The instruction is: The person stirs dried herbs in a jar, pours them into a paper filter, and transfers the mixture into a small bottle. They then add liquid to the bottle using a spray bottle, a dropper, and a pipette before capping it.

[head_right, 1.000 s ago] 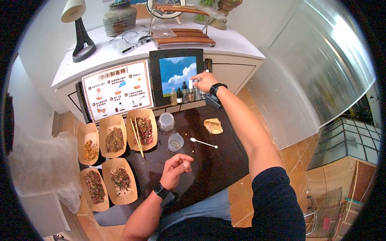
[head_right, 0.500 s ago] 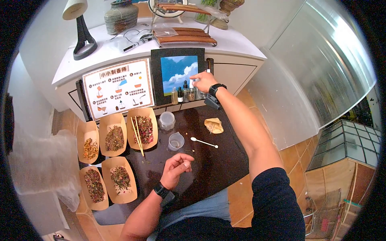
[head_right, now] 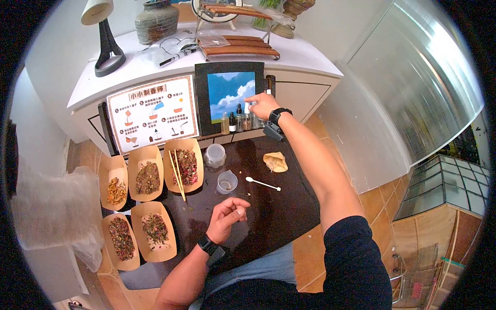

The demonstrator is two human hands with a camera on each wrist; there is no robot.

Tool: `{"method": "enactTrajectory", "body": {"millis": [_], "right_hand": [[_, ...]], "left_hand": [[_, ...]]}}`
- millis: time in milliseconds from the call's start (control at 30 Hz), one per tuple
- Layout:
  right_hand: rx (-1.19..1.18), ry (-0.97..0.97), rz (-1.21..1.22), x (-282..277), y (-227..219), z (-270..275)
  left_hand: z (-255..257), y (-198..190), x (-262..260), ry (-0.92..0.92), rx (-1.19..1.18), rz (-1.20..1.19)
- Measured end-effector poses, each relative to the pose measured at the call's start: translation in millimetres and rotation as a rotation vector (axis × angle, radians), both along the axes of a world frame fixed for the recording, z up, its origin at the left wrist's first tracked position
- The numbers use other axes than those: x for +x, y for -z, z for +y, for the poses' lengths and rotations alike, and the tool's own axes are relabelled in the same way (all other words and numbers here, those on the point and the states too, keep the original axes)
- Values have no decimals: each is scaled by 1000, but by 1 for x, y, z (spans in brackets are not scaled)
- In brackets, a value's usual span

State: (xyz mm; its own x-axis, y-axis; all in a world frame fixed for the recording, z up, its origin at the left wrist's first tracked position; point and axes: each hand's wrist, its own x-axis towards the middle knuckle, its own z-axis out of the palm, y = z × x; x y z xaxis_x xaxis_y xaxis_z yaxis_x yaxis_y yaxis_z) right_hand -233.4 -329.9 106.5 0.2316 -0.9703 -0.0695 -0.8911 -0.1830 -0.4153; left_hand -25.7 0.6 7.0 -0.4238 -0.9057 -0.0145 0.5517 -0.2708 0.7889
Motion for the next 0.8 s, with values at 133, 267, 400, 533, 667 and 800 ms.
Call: {"method": "enactTrajectory", "body": {"millis": [133,267,400,533,667,800], "right_hand": [[-1,-20,-27,-4,2,-3],[-16,-22,-53,-4,5,-2],[-19,-39,-65,-6,7,-4],[-10,-7,-65,-5,8,-4],[-134,-77,-53,-6,14,-5],[-88,-54,-29,-4,11,-3]], "left_hand": [[0,0,0,1,-10,-3],[0,-1,1,3,-12,0],[0,-1,1,5,-10,-2],[-1,-1,1,5,-5,-2],[0,-3,-1,-32,6,-23],[0,-2,-1,-32,-4,-30]]}}
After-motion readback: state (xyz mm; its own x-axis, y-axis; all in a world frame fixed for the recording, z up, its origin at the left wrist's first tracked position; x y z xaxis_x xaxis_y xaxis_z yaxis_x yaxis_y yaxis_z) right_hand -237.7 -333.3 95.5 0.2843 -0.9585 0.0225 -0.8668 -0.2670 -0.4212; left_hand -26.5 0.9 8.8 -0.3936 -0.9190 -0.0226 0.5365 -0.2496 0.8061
